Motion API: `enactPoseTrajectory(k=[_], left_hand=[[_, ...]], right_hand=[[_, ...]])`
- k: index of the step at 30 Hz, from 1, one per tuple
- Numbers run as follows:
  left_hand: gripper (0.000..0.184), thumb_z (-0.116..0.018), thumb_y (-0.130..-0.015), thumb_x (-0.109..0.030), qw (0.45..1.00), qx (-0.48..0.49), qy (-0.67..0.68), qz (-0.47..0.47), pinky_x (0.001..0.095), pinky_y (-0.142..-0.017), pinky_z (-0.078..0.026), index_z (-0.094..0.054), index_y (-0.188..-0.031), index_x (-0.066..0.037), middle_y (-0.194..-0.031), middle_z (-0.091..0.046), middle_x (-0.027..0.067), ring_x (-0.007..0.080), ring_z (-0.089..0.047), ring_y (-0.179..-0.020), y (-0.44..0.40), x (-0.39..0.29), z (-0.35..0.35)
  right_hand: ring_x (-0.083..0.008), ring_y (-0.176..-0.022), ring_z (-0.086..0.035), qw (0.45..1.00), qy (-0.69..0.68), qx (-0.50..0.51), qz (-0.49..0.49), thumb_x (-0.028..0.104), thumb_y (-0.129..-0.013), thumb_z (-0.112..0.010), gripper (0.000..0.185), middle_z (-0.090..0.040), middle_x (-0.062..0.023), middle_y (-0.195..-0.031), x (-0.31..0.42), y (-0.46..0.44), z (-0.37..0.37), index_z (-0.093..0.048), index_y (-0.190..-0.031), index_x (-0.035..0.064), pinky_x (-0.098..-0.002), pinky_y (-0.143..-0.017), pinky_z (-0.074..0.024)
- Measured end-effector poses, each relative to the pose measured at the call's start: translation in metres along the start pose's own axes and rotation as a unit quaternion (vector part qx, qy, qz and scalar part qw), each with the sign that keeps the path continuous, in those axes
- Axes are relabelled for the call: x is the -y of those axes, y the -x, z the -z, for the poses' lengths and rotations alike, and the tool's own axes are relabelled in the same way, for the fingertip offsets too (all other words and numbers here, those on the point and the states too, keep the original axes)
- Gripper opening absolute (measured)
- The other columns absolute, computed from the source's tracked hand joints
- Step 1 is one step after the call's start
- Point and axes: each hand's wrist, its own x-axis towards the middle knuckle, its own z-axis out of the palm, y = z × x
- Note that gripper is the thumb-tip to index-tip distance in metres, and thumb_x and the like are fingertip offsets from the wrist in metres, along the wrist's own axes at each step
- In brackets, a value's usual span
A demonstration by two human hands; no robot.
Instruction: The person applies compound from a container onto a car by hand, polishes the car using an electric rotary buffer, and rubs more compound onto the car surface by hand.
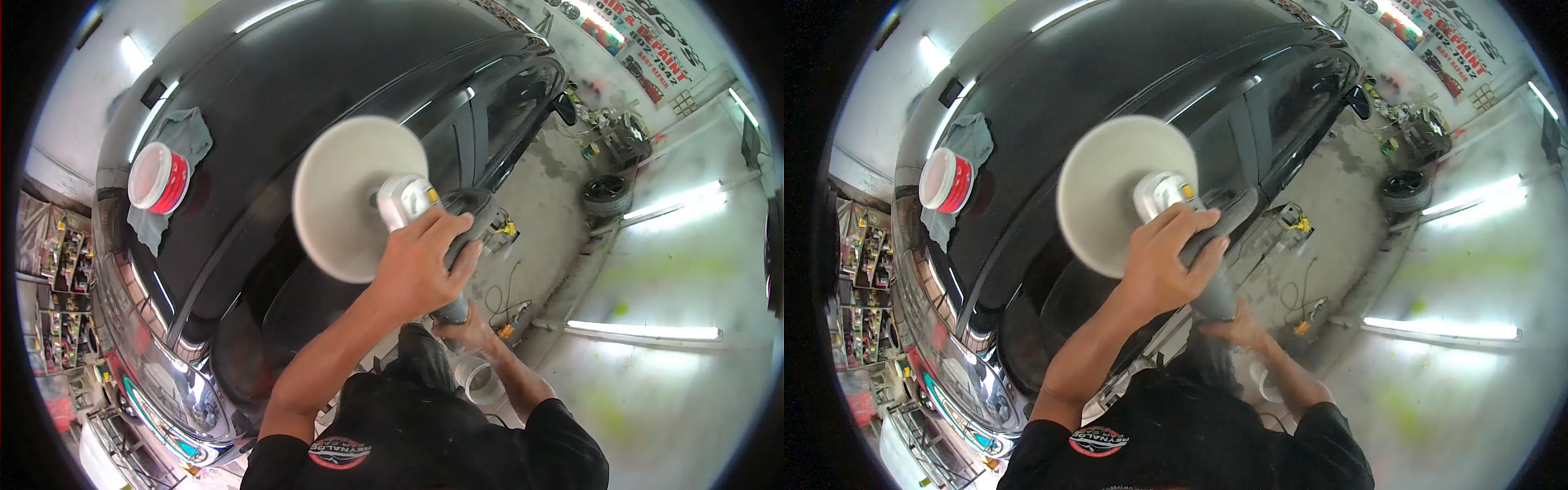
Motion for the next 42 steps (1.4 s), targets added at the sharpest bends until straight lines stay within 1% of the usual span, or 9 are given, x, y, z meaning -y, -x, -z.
enactPoseTrajectory(k=[5,10,13,20,26,33,36,39,42], left_hand=[[0.023,-0.077,-0.082,-0.016,1.0,0.0,0.014,0.001,0.0404,-0.072,-0.057,-0.072,-0.099,-0.002,-0.092,-0.071,0.0153,0.0338,-0.07,-0.081,-0.077,0.02,-0.064],[0.024,-0.076,-0.08,-0.02,0.997,-0.057,0.02,-0.038,0.0418,-0.073,-0.06,-0.07,-0.096,-0.003,-0.096,-0.07,0.0171,0.0338,-0.071,-0.082,-0.11,0.043,-0.1],[0.023,-0.077,-0.077,-0.019,0.997,-0.075,0.003,-0.028,0.0452,-0.068,-0.058,-0.068,-0.092,-0.004,-0.088,-0.066,0.0153,0.0338,-0.068,-0.076,-0.093,0.036,-0.086],[0.026,-0.079,-0.077,-0.013,0.976,-0.207,-0.003,-0.065,0.0402,-0.051,-0.043,-0.066,-0.098,-0.004,-0.08,-0.055,0.0069,0.0258,-0.058,-0.061,-0.003,0.013,-0.013],[0.035,-0.078,-0.079,-0.008,0.959,-0.268,-0.006,-0.091,0.0377,-0.055,-0.048,-0.068,-0.11,0.005,-0.088,-0.063,0.0138,0.0271,-0.062,-0.066,0.074,0.002,0.043],[0.033,-0.076,-0.08,-0.006,0.954,-0.287,-0.049,-0.076,0.0379,-0.057,-0.051,-0.068,-0.109,0.007,-0.093,-0.067,0.0183,0.0298,-0.066,-0.07,0.131,-0.015,0.093],[0.036,-0.079,-0.078,-0.008,0.954,-0.288,-0.076,-0.025,0.0368,-0.063,-0.054,-0.069,-0.111,0.003,-0.095,-0.067,0.0154,0.0295,-0.067,-0.075,0.15,-0.033,0.117],[0.034,-0.078,-0.076,-0.006,0.934,-0.341,-0.099,0.033,0.0423,-0.068,-0.056,-0.068,-0.108,0.003,-0.099,-0.069,0.0244,0.0334,-0.069,-0.077,0.171,-0.049,0.121],[0.037,-0.07,-0.09,-0.012,0.953,-0.23,-0.159,0.114,0.0501,-0.086,-0.057,-0.056,-0.121,0.0,-0.108,-0.065,0.0258,0.034,-0.068,-0.092,0.206,-0.067,0.137]], right_hand=[[-0.016,-0.075,-0.064,0.996,-0.016,-0.077,-0.053,0.013,-0.075,-0.081,0.031,-0.069,-0.005,-0.084,0.016,-0.03,0.072,-0.069,-0.101,0.0004,-0.033,-0.068,-0.0508],[-0.0188,-0.076,-0.066,0.99,-0.055,-0.128,-0.035,0.01,-0.076,-0.076,0.035,-0.067,-0.0068,-0.088,0.007,-0.055,0.111,-0.065,-0.108,0.0014,-0.033,-0.072,-0.0535],[-0.0216,-0.078,-0.067,0.991,-0.065,-0.12,-0.008,0.01,-0.079,-0.076,0.037,-0.067,-0.007,-0.09,0.014,-0.051,0.095,-0.064,-0.113,0.0007,-0.0338,-0.073,-0.0536],[-0.0262,-0.095,-0.066,0.982,0.165,-0.004,0.092,0.017,-0.08,-0.08,0.047,-0.067,-0.0132,-0.106,0.0,-0.038,0.08,-0.062,-0.12,-0.001,-0.038,-0.083,-0.0515],[-0.027,-0.1,-0.067,0.967,0.214,0.088,0.11,0.019,-0.077,-0.083,0.05,-0.069,-0.0145,-0.11,0.01,-0.04,0.019,-0.064,-0.119,-0.0006,-0.0397,-0.087,-0.0517],[-0.0289,-0.104,-0.068,0.942,0.266,0.152,0.139,0.022,-0.074,-0.088,0.054,-0.071,-0.0154,-0.112,0.044,-0.045,-0.036,-0.066,-0.118,0.0,-0.0416,-0.091,-0.0524],[-0.0355,-0.107,-0.069,0.912,0.322,0.209,0.147,0.024,-0.068,-0.09,0.073,-0.072,-0.0191,-0.111,0.043,-0.051,-0.052,-0.058,-0.129,0.0017,-0.044,-0.092,-0.0543],[-0.0412,-0.108,-0.068,0.896,0.368,0.231,0.087,0.029,-0.067,-0.089,0.076,-0.07,-0.0243,-0.111,0.064,-0.055,-0.065,-0.057,-0.13,0.0018,-0.0466,-0.092,-0.0546],[-0.0396,-0.107,-0.069,0.88,0.378,0.262,0.116,0.031,-0.068,-0.09,0.077,-0.072,-0.0226,-0.11,0.081,-0.054,-0.075,-0.055,-0.13,0.0006,-0.0446,-0.093,-0.0545]])
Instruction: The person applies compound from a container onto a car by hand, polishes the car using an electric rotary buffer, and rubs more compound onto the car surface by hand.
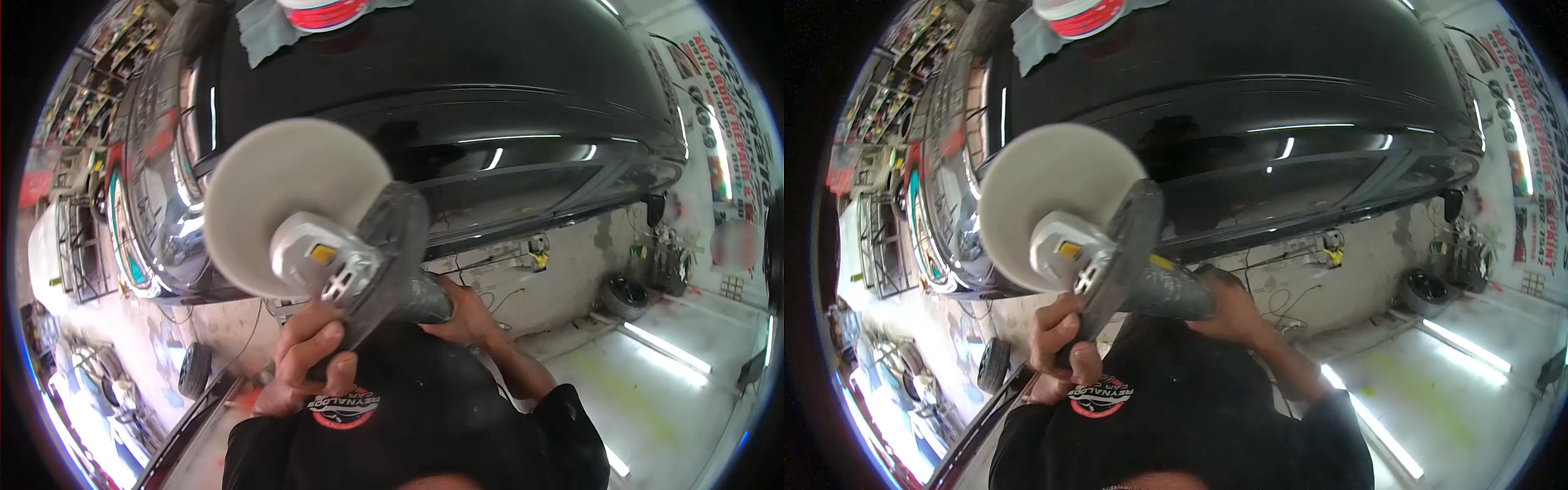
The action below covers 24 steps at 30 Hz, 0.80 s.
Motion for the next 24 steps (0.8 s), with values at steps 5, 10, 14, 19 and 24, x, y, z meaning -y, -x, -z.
enactPoseTrajectory(k=[5,10,14,19,24], left_hand=[[0.033,-0.077,-0.084,-0.016,0.997,-0.069,0.013,-0.034,0.0465,-0.077,-0.059,-0.063,-0.108,0.001,-0.094,-0.069,0.0234,0.033,-0.071,-0.085,-0.018,0.003,-0.029],[0.036,-0.082,-0.079,-0.013,0.977,-0.097,0.14,-0.128,0.0398,-0.062,-0.053,-0.071,-0.109,0.003,-0.093,-0.065,0.0142,0.0278,-0.066,-0.074,-0.062,-0.003,-0.105],[0.035,-0.08,-0.08,-0.012,0.967,-0.11,0.172,-0.152,0.0396,-0.06,-0.05,-0.069,-0.11,0.002,-0.09,-0.062,0.0134,0.0298,-0.064,-0.07,-0.092,-0.029,-0.179],[0.03,-0.078,-0.08,-0.013,0.972,-0.072,0.198,-0.101,0.0436,-0.056,-0.046,-0.064,-0.105,-0.004,-0.085,-0.055,0.0112,0.032,-0.058,-0.067,-0.135,-0.047,-0.266],[0.029,-0.078,-0.078,-0.014,0.968,-0.019,0.24,-0.064,0.0444,-0.058,-0.046,-0.064,-0.102,-0.005,-0.085,-0.053,0.0114,0.0327,-0.059,-0.069,-0.155,-0.058,-0.315]], right_hand=[[-0.0417,-0.103,-0.069,0.996,-0.009,-0.008,-0.083,0.03,-0.068,-0.089,0.072,-0.072,-0.0231,-0.105,-0.016,0.0,0.004,-0.058,-0.128,0.0026,-0.0456,-0.091,-0.0551],[-0.034,-0.099,-0.073,0.984,-0.011,-0.135,0.114,0.024,-0.068,-0.09,0.066,-0.074,-0.0196,-0.107,-0.096,0.032,0.026,-0.063,-0.124,0.0014,-0.0434,-0.088,-0.056],[-0.03,-0.102,-0.069,0.98,-0.03,-0.163,0.11,0.02,-0.072,-0.087,0.065,-0.071,-0.0169,-0.112,-0.142,0.067,0.075,-0.06,-0.128,0.0011,-0.0413,-0.09,-0.0531],[-0.0251,-0.104,-0.064,0.974,-0.13,-0.187,-0.007,0.014,-0.077,-0.083,0.064,-0.068,-0.0135,-0.118,-0.185,0.091,0.136,-0.055,-0.133,0.0008,-0.0387,-0.092,-0.0495],[-0.0219,-0.107,-0.061,0.958,-0.195,-0.202,-0.058,0.011,-0.08,-0.08,0.064,-0.066,-0.0113,-0.122,-0.221,0.104,0.17,-0.053,-0.137,0.0004,-0.037,-0.093,-0.0471]])
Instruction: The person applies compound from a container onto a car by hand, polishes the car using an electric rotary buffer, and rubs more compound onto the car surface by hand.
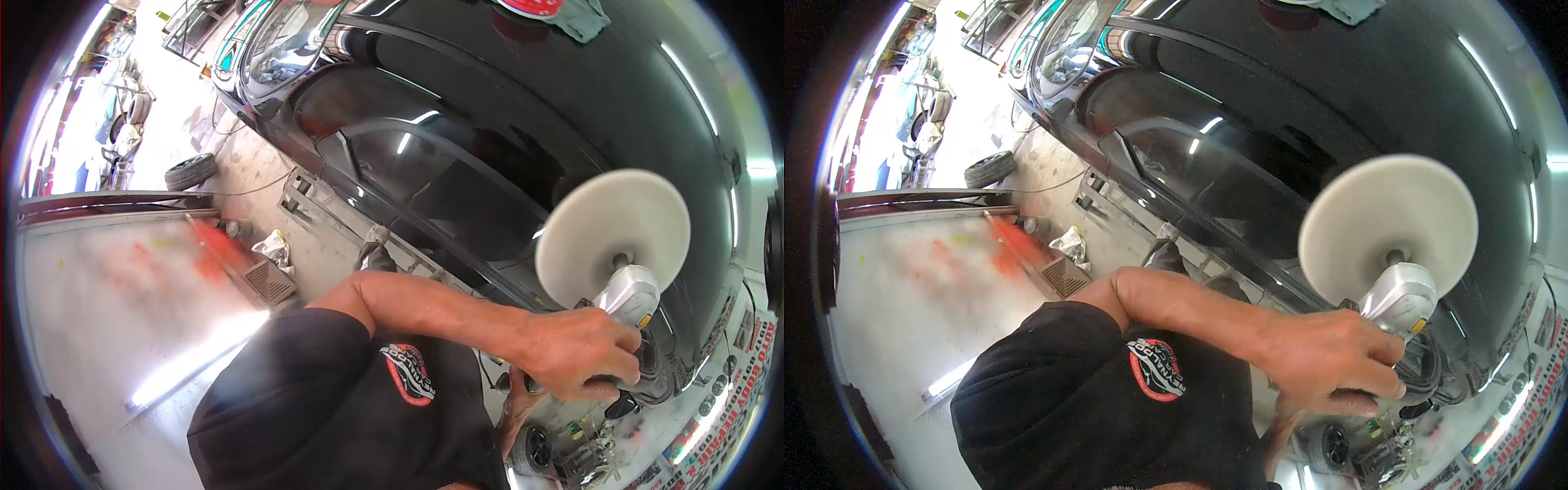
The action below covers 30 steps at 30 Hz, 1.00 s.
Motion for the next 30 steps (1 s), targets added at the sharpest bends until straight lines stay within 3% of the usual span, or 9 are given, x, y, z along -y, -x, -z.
enactPoseTrajectory(k=[8,12,17,18,21,24,27,28,30], left_hand=[[0.028,-0.071,-0.082,-0.01,0.995,-0.02,-0.09,-0.031,0.0399,-0.052,-0.043,-0.068,-0.108,-0.001,-0.075,-0.047,0.0091,0.0284,-0.054,-0.061,0.023,-0.023,-0.045],[0.039,-0.068,-0.082,-0.005,0.984,-0.009,-0.173,-0.038,0.037,-0.055,-0.05,-0.069,-0.121,-0.002,-0.084,-0.057,0.0131,0.0276,-0.06,-0.065,0.039,-0.048,-0.029],[0.069,-0.067,-0.08,0.004,0.936,0.014,-0.312,0.162,0.0418,-0.065,-0.054,-0.055,-0.145,-0.015,-0.095,-0.058,0.017,0.0319,-0.062,-0.074,0.052,-0.115,0.004],[0.07,-0.067,-0.079,0.007,0.928,-0.012,-0.298,0.225,0.0415,-0.069,-0.055,-0.057,-0.144,-0.016,-0.099,-0.059,0.0175,0.0338,-0.065,-0.082,0.057,-0.124,0.01],[0.065,-0.07,-0.072,0.011,0.882,-0.09,-0.329,0.324,0.0401,-0.082,-0.054,-0.063,-0.134,-0.005,-0.106,-0.063,0.0167,0.0331,-0.068,-0.093,0.08,-0.143,0.035],[0.053,-0.068,-0.07,0.009,0.834,-0.201,-0.386,0.338,0.0341,-0.08,-0.052,-0.065,-0.121,-0.001,-0.098,-0.063,0.0103,0.0251,-0.066,-0.089,0.12,-0.149,0.057],[0.049,-0.066,-0.072,0.009,0.763,-0.358,-0.328,0.427,0.0294,-0.082,-0.049,-0.064,-0.12,0.0,-0.099,-0.062,0.0071,0.0172,-0.065,-0.094,0.165,-0.153,0.069],[0.046,-0.064,-0.075,0.01,0.749,-0.419,-0.285,0.427,0.0259,-0.085,-0.046,-0.062,-0.12,0.0,-0.1,-0.06,0.0039,0.0124,-0.063,-0.097,0.171,-0.151,0.073],[0.045,-0.063,-0.076,0.01,0.729,-0.461,-0.258,0.435,0.0256,-0.088,-0.046,-0.062,-0.12,0.0,-0.104,-0.061,0.0037,0.0126,-0.063,-0.099,0.189,-0.15,0.082]], right_hand=[[-0.0288,-0.105,-0.066,0.991,0.032,0.123,0.045,0.017,-0.074,-0.085,0.066,-0.069,-0.016,-0.117,-0.025,-0.016,0.033,-0.057,-0.131,-0.0001,-0.0407,-0.092,-0.0509],[-0.0322,-0.104,-0.069,0.966,0.065,0.228,0.105,0.02,-0.071,-0.088,0.068,-0.071,-0.0184,-0.115,-0.015,-0.034,0.026,-0.059,-0.128,-0.0004,-0.0426,-0.091,-0.0529],[-0.0365,-0.102,-0.072,0.913,0.116,0.35,0.174,0.024,-0.067,-0.091,0.07,-0.073,-0.0214,-0.112,0.019,-0.06,0.001,-0.061,-0.125,-0.0008,-0.0449,-0.09,-0.0553],[-0.0314,-0.111,-0.069,0.901,0.154,0.38,0.142,0.027,-0.073,-0.086,0.073,-0.072,-0.0192,-0.116,0.038,-0.065,-0.008,-0.058,-0.135,-0.0005,-0.0439,-0.097,-0.0527],[-0.0413,-0.108,-0.068,0.854,0.204,0.457,0.141,0.04,-0.07,-0.087,0.084,-0.071,-0.0249,-0.115,0.053,-0.078,-0.054,-0.055,-0.135,-0.0016,-0.0451,-0.095,-0.0529],[-0.0312,-0.113,-0.069,0.804,0.277,0.504,0.15,0.031,-0.069,-0.088,0.077,-0.071,-0.0239,-0.117,0.072,-0.081,-0.111,-0.058,-0.132,-0.002,-0.041,-0.097,-0.0521],[-0.0307,-0.109,-0.07,0.753,0.265,0.592,0.113,0.035,-0.067,-0.088,0.08,-0.072,-0.0203,-0.113,0.069,-0.089,-0.161,-0.059,-0.133,0.0005,-0.0395,-0.095,-0.0516],[-0.034,-0.112,-0.068,0.721,0.254,0.639,0.086,0.038,-0.066,-0.089,0.086,-0.07,-0.0222,-0.118,0.06,-0.09,-0.178,-0.056,-0.136,0.0014,-0.041,-0.098,-0.0502],[-0.0406,-0.119,-0.063,0.654,0.232,0.719,0.032,0.043,-0.064,-0.089,0.097,-0.065,-0.026,-0.127,0.045,-0.094,-0.21,-0.051,-0.144,0.0031,-0.0439,-0.102,-0.0474]])
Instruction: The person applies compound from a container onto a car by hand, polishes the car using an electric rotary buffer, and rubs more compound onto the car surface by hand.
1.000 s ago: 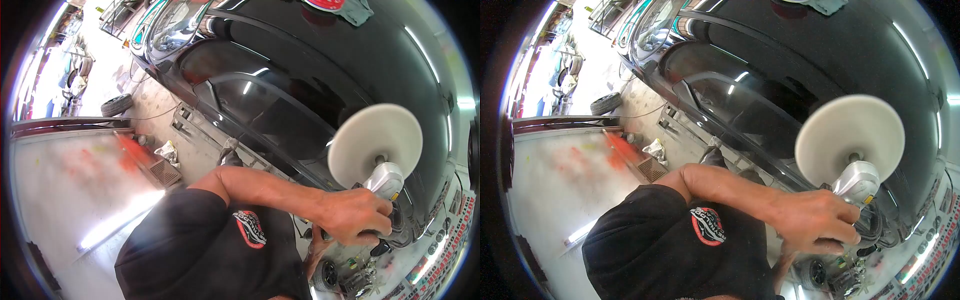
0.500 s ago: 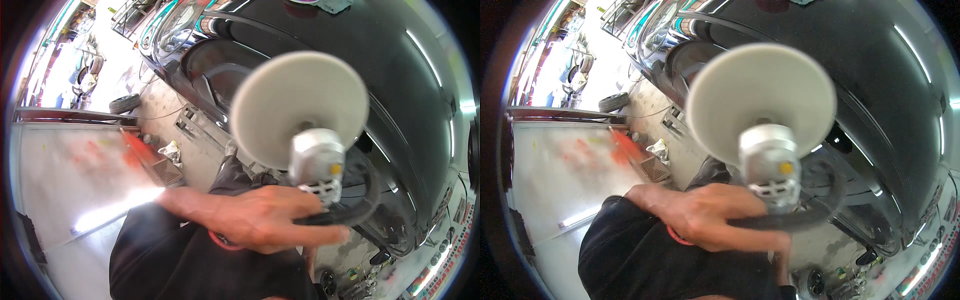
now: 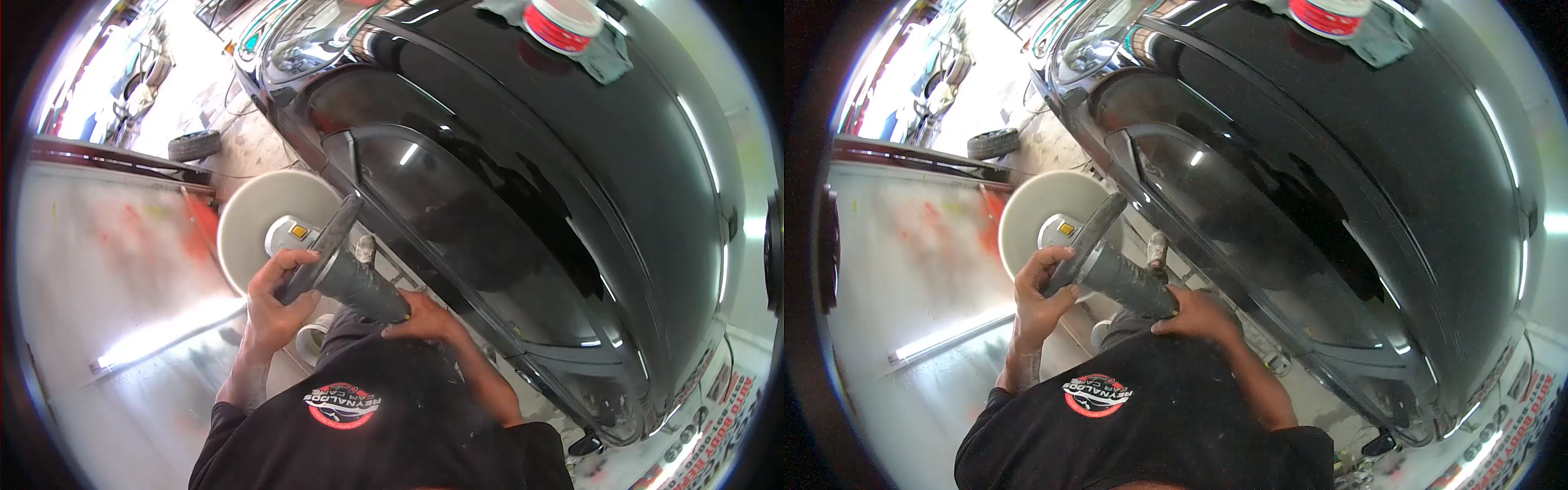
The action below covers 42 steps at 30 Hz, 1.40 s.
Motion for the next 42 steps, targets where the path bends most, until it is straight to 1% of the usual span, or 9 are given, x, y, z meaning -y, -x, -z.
enactPoseTrajectory(k=[6,11,13,16,21,24,30,33,42], left_hand=[[0.044,-0.063,-0.078,0.01,0.995,-0.04,0.033,0.09,0.0255,-0.092,-0.046,-0.062,-0.12,-0.001,-0.11,-0.066,0.0059,0.0126,-0.064,-0.102,-0.014,0.032,0.034],[0.046,-0.062,-0.073,0.008,0.983,-0.07,0.054,0.158,0.03,-0.096,-0.045,-0.062,-0.118,-0.001,-0.11,-0.066,0.0073,0.0164,-0.062,-0.104,-0.031,0.053,0.059],[0.045,-0.062,-0.073,0.008,0.978,-0.07,0.048,0.191,0.029,-0.096,-0.045,-0.063,-0.117,-0.001,-0.109,-0.066,0.0067,0.0159,-0.062,-0.102,-0.039,0.06,0.072],[0.042,-0.06,-0.077,0.008,0.982,-0.075,0.058,0.161,0.0258,-0.088,-0.049,-0.064,-0.118,0.0,-0.109,-0.067,0.0062,0.0116,-0.063,-0.098,-0.047,0.083,0.086],[0.037,-0.062,-0.075,0.008,0.985,-0.097,0.003,0.14,0.0269,-0.084,-0.048,-0.068,-0.111,-0.001,-0.099,-0.063,0.0041,0.0134,-0.062,-0.093,-0.059,0.109,0.101],[0.034,-0.063,-0.074,0.007,0.987,-0.098,-0.03,0.128,0.0281,-0.081,-0.047,-0.07,-0.106,-0.002,-0.093,-0.06,0.0051,0.0153,-0.06,-0.088,-0.063,0.118,0.111],[0.03,-0.064,-0.073,0.006,0.985,-0.097,-0.067,0.128,0.0287,-0.076,-0.045,-0.071,-0.101,-0.002,-0.089,-0.058,0.0056,0.0159,-0.057,-0.081,-0.07,0.136,0.128],[0.028,-0.065,-0.073,0.005,0.984,-0.094,-0.073,0.132,0.0286,-0.075,-0.044,-0.071,-0.1,-0.002,-0.088,-0.057,0.0052,0.0159,-0.056,-0.08,-0.072,0.145,0.138],[0.026,-0.063,-0.074,0.005,0.985,-0.073,-0.056,0.144,0.0275,-0.075,-0.043,-0.071,-0.098,-0.003,-0.088,-0.057,0.0045,0.0151,-0.056,-0.08,-0.084,0.156,0.159]], right_hand=[[-0.0361,-0.123,-0.06,0.998,0.036,0.045,-0.011,0.044,-0.067,-0.088,0.097,-0.063,-0.0215,-0.134,0.003,-0.047,-0.004,-0.049,-0.146,0.004,-0.0432,-0.104,-0.0464],[-0.0327,-0.12,-0.062,0.98,0.074,-0.174,0.062,0.034,-0.08,-0.082,0.075,-0.065,-0.019,-0.129,0.101,0.026,0.05,-0.054,-0.143,0.0056,-0.0445,-0.101,-0.0494],[-0.0304,-0.108,-0.067,0.911,0.153,-0.327,0.2,0.026,-0.084,-0.078,0.052,-0.066,-0.0171,-0.123,0.157,0.063,0.09,-0.064,-0.129,0.0052,-0.0424,-0.088,-0.0562],[-0.0268,-0.107,-0.065,0.708,0.386,-0.555,0.204,0.019,-0.087,-0.075,0.036,-0.066,-0.0155,-0.122,0.221,0.082,0.157,-0.064,-0.117,0.0021,-0.0359,-0.084,-0.0543],[-0.025,-0.107,-0.064,0.504,0.593,-0.622,0.084,0.04,-0.093,-0.073,0.06,-0.064,-0.0126,-0.135,0.282,0.074,0.291,-0.058,-0.145,0.0141,-0.0353,-0.087,-0.0544],[-0.0246,-0.104,-0.066,0.601,0.559,-0.571,-0.035,0.048,-0.094,-0.07,0.061,-0.066,-0.0149,-0.132,0.298,0.06,0.338,-0.061,-0.141,0.0112,-0.0359,-0.089,-0.0543],[-0.0154,-0.077,-0.065,0.756,0.458,-0.451,-0.122,0.05,-0.092,-0.068,0.061,-0.071,-0.0103,-0.108,0.304,0.051,0.39,-0.065,-0.134,0.0061,-0.0278,-0.061,-0.0505],[-0.0133,-0.061,-0.061,0.773,0.402,-0.406,-0.275,0.052,-0.09,-0.067,0.058,-0.068,-0.0062,-0.091,0.324,0.039,0.377,-0.068,-0.125,0.0052,-0.027,-0.049,-0.0446],[-0.016,-0.054,-0.062,0.764,0.395,-0.419,-0.292,0.054,-0.087,-0.068,0.059,-0.065,-0.0082,-0.079,0.322,0.034,0.373,-0.067,-0.111,0.0006,-0.0312,-0.048,-0.0494]])
